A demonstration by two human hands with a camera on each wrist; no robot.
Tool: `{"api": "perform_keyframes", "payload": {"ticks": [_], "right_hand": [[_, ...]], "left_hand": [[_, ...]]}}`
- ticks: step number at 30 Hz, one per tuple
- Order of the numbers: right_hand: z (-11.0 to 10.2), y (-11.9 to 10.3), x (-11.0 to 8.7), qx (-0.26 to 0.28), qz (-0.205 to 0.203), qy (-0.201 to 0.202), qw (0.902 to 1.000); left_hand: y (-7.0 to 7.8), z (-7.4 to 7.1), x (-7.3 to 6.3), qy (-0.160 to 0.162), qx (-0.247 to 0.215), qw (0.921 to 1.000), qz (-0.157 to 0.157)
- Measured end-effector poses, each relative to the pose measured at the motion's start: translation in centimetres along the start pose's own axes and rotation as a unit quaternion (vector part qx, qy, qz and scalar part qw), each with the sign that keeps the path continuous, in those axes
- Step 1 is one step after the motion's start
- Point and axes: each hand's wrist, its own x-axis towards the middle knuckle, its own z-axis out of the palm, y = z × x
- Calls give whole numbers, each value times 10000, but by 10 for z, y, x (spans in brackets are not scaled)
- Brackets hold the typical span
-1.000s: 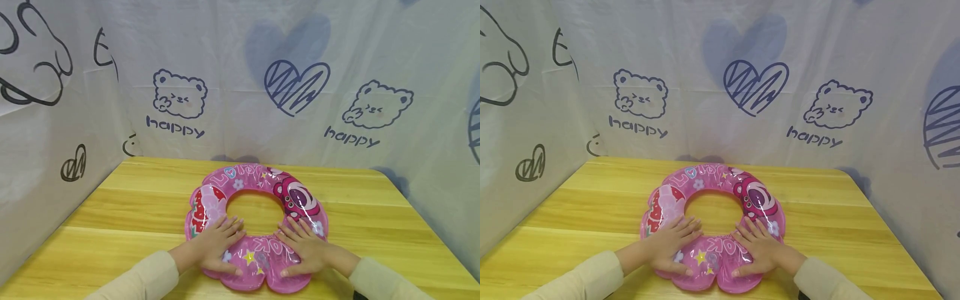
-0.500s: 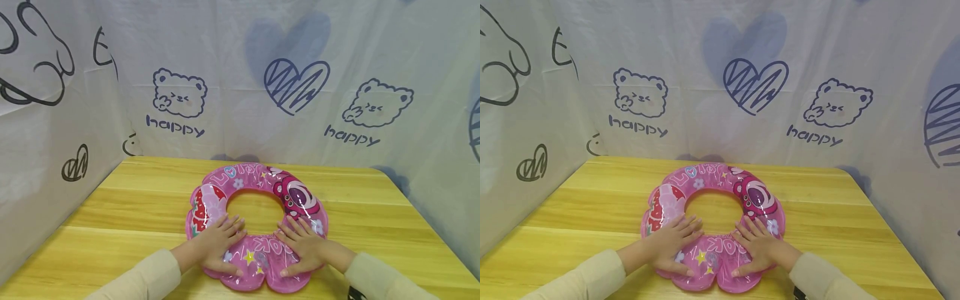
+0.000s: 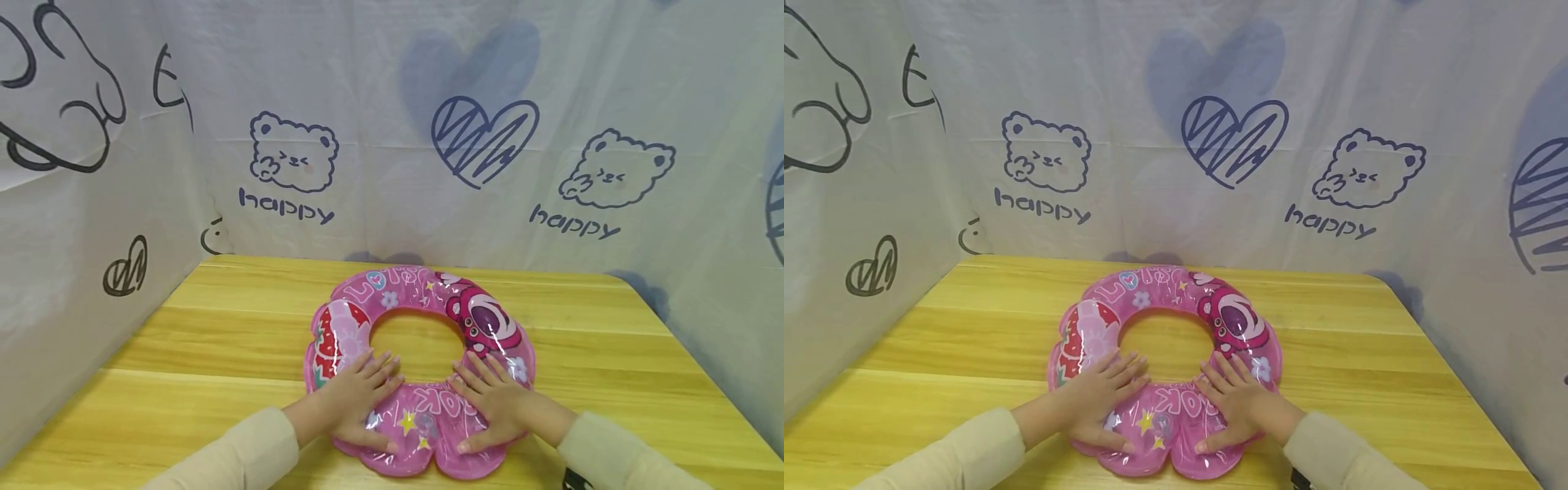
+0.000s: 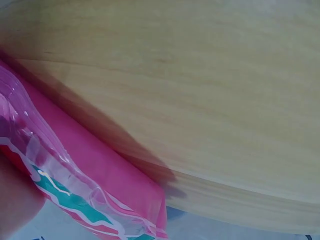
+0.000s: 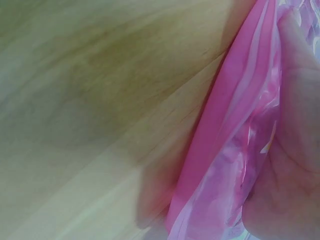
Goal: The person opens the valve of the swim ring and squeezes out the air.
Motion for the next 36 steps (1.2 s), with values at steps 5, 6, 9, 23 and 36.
{"api": "perform_keyframes", "payload": {"ticks": [5,6,9,23,36], "right_hand": [[0,-2,1,-263,95,-6,9996],[0,-2,1,-314,127,-16,9994],[1,-3,1,-441,183,-13,9989],[-2,-13,0,-984,419,-129,9942],[3,-12,5,-1043,458,-194,9933]], "left_hand": [[2,-3,1,-45,211,9998,-33],[2,-3,1,-60,224,9997,-36],[3,-4,1,-79,255,9996,-48],[8,-14,5,-514,653,9962,-277],[16,-21,6,-965,1148,9872,-536]]}}
